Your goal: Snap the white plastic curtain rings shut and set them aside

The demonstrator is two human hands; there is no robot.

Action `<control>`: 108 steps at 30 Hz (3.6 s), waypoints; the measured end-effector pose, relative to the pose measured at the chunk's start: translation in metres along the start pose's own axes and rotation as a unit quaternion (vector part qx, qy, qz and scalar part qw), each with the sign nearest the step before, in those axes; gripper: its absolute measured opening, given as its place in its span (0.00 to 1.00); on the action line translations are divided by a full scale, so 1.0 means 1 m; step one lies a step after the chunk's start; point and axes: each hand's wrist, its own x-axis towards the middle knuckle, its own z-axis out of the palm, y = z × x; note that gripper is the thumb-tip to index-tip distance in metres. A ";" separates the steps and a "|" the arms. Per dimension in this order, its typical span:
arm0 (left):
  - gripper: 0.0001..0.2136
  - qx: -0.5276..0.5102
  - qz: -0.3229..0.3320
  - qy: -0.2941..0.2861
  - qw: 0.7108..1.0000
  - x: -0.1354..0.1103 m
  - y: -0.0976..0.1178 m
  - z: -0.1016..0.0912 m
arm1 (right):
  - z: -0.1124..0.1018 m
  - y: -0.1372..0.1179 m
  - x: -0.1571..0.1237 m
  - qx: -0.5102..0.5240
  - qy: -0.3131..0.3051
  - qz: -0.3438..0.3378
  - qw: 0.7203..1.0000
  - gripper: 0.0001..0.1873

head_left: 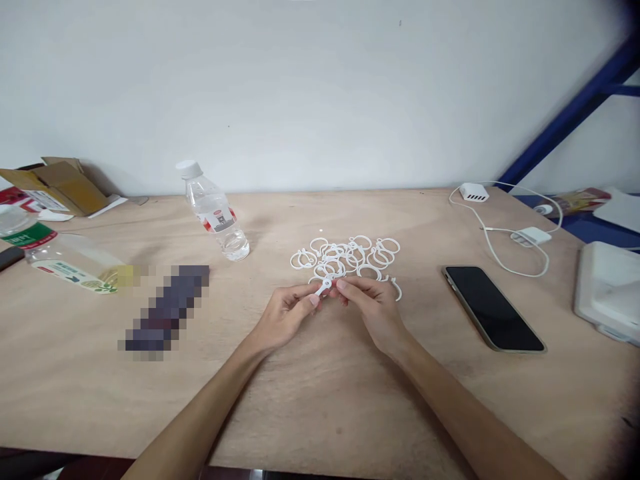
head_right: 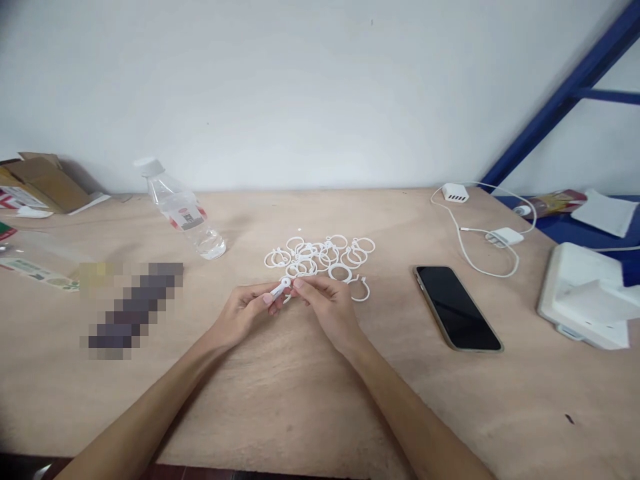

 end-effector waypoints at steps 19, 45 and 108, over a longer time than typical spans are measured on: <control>0.19 0.294 0.287 0.148 0.900 -0.004 -0.016 0.003 | 0.000 -0.003 0.000 -0.033 -0.023 0.019 0.999 0.10; 0.17 0.174 0.084 0.102 0.976 -0.004 -0.013 0.007 | 0.001 0.001 0.002 -0.056 0.002 0.011 0.998 0.09; 0.18 0.541 -0.037 0.204 0.815 -0.028 -0.035 -0.053 | -0.016 0.024 -0.014 0.042 0.000 0.037 0.998 0.17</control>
